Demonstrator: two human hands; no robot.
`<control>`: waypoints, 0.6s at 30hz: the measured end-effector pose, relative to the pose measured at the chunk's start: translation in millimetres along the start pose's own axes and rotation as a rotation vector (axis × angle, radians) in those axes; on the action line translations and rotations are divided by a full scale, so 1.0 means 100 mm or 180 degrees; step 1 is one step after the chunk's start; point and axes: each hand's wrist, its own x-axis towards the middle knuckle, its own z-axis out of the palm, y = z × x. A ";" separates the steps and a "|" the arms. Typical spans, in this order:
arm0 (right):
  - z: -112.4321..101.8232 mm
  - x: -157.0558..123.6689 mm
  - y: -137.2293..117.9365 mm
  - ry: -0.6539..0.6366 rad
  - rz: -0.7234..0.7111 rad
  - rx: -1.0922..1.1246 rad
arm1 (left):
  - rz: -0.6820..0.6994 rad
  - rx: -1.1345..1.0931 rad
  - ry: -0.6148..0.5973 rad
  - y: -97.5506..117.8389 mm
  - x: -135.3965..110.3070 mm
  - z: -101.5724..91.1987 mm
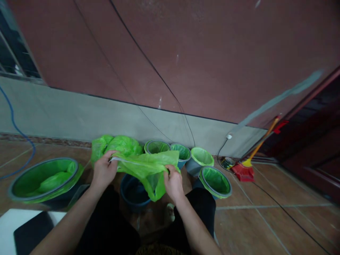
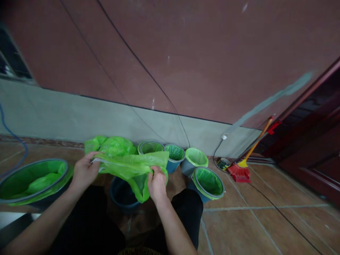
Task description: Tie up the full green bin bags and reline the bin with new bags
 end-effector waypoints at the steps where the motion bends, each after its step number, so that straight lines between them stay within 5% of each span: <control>1: -0.10 0.04 0.04 0.0133 0.0096 0.0228 | 0.0116 0.0157 -0.0235 0.01 0.01 0.00; 5: -0.56 0.22 0.13 0.0352 0.0163 0.0962 | 0.0672 0.0329 -0.1184 0.08 -0.01 0.12; 9: -0.97 0.35 0.04 0.0675 0.0331 0.1678 | 0.1008 0.0738 -0.1500 0.14 -0.04 0.40; 13: -1.35 0.34 -0.17 0.0597 0.0753 0.2431 | 0.0596 0.1116 -0.1380 0.16 0.04 0.66; 18: -1.80 0.24 -0.25 0.0217 0.1262 0.3085 | -0.0277 0.0361 -0.1059 0.06 0.11 0.93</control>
